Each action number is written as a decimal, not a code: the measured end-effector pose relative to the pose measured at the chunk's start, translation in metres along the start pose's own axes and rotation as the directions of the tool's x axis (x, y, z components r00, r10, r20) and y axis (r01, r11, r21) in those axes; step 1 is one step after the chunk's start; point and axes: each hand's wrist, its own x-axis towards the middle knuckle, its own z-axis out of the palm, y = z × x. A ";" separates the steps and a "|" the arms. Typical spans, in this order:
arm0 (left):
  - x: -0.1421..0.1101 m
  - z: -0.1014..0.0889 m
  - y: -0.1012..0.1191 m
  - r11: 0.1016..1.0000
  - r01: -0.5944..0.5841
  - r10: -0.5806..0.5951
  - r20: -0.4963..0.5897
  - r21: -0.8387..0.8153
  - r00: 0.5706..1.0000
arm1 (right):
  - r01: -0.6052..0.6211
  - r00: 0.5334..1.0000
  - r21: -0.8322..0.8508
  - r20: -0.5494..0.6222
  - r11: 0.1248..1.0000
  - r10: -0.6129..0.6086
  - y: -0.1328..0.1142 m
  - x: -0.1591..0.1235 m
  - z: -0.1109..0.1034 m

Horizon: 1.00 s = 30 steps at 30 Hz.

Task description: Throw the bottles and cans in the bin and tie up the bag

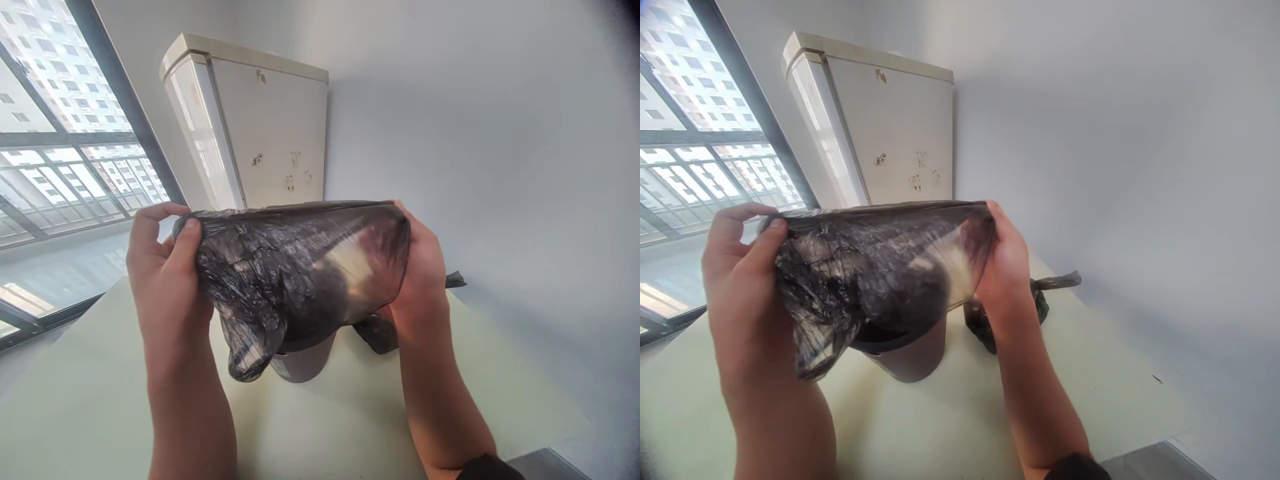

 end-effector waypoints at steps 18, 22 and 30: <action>-0.022 -0.007 0.013 0.748 -0.531 0.440 0.302 0.398 0.846 | -0.137 0.987 -0.005 0.089 0.991 0.137 -0.002 -0.013 0.024; -0.036 0.010 0.014 0.787 -0.552 0.278 0.640 0.276 0.716 | -0.141 0.981 -0.017 0.131 0.990 0.142 -0.006 -0.018 0.027; -0.026 0.010 0.007 0.924 -0.299 0.210 0.338 0.238 0.917 | -0.140 0.972 -0.043 0.183 0.989 0.146 -0.014 -0.023 0.018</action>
